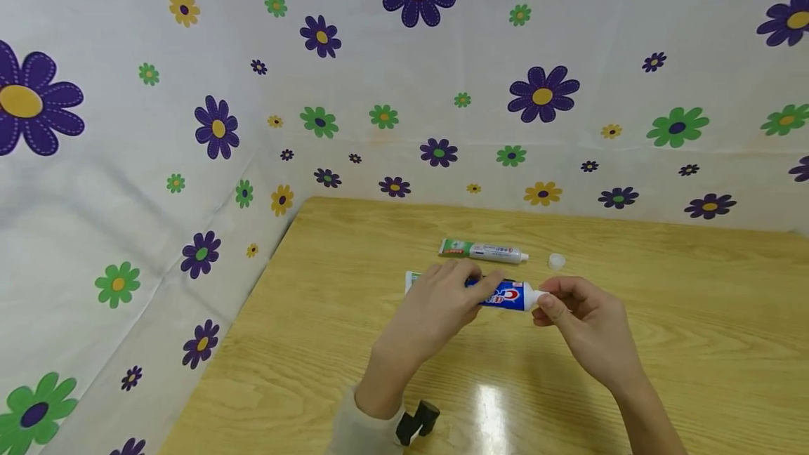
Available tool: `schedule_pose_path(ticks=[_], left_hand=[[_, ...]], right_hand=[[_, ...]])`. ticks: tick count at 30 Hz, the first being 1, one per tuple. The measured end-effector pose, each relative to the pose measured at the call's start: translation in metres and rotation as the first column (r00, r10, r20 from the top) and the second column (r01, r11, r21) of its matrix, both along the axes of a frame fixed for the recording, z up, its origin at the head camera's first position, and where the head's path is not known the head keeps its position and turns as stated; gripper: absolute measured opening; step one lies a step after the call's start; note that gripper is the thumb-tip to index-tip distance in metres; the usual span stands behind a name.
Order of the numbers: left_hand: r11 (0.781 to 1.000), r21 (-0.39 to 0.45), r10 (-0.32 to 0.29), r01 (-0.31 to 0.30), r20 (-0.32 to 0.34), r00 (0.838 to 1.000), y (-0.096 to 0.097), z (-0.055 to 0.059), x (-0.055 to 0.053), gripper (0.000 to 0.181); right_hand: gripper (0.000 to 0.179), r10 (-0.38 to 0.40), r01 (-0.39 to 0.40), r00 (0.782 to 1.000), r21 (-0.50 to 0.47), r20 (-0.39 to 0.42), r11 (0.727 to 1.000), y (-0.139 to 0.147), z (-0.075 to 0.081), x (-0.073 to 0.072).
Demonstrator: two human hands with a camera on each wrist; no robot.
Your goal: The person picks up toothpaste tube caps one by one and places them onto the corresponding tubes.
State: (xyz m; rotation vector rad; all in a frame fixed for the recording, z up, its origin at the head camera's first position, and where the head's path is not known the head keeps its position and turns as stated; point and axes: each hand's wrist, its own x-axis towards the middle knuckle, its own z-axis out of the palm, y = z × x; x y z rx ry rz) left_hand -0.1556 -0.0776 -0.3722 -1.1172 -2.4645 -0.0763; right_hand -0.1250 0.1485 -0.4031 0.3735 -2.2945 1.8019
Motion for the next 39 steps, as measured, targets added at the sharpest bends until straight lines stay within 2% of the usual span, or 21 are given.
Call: schedule_pose_path(ticks=[6,11,15,18,23,29,35,39], left_hand=[[1.0,0.01,-0.006,0.006,0.053,0.999,-0.001,0.0,0.0,0.043],[1.0,0.012,-0.011,0.01,0.054,0.998,-0.002,-0.002,0.0,0.042],[0.999,0.034,0.004,-0.006,0.061,0.998,-0.003,-0.002,-0.001,0.051],[0.999,0.039,0.015,-0.016,0.042,0.999,-0.003,-0.002,-0.002,0.053],[1.0,0.014,0.023,-0.024,0.017,1.0,-0.002,-0.002,-0.001,0.05],[0.999,0.01,0.039,-0.039,0.016,0.999,-0.001,-0.004,-0.001,0.054],[0.995,0.029,0.095,-0.095,0.001,0.995,0.0,-0.004,0.0,0.05],[0.993,-0.013,0.114,-0.114,-0.015,0.993,0.002,-0.003,0.002,0.052]], right_hand=[[0.016,0.033,-0.029,0.998,-0.076,0.053,0.997,0.002,0.003,0.0],[0.02,0.055,-0.04,0.993,-0.145,0.101,0.989,0.003,0.004,0.001],[0.018,0.052,-0.042,0.995,-0.113,0.085,0.993,0.003,0.006,0.003],[0.016,0.046,-0.04,0.998,-0.103,0.051,0.994,0.002,0.008,0.005],[0.014,0.029,-0.026,0.999,-0.139,0.019,0.99,0.0,0.01,0.007],[0.017,0.01,-0.002,0.999,-0.197,0.041,0.98,-0.001,0.01,0.007],[0.022,-0.004,0.044,0.991,-0.301,0.132,0.953,0.001,0.012,0.005],[0.027,-0.033,0.106,0.974,-0.32,0.225,0.942,0.0,0.012,0.004]])
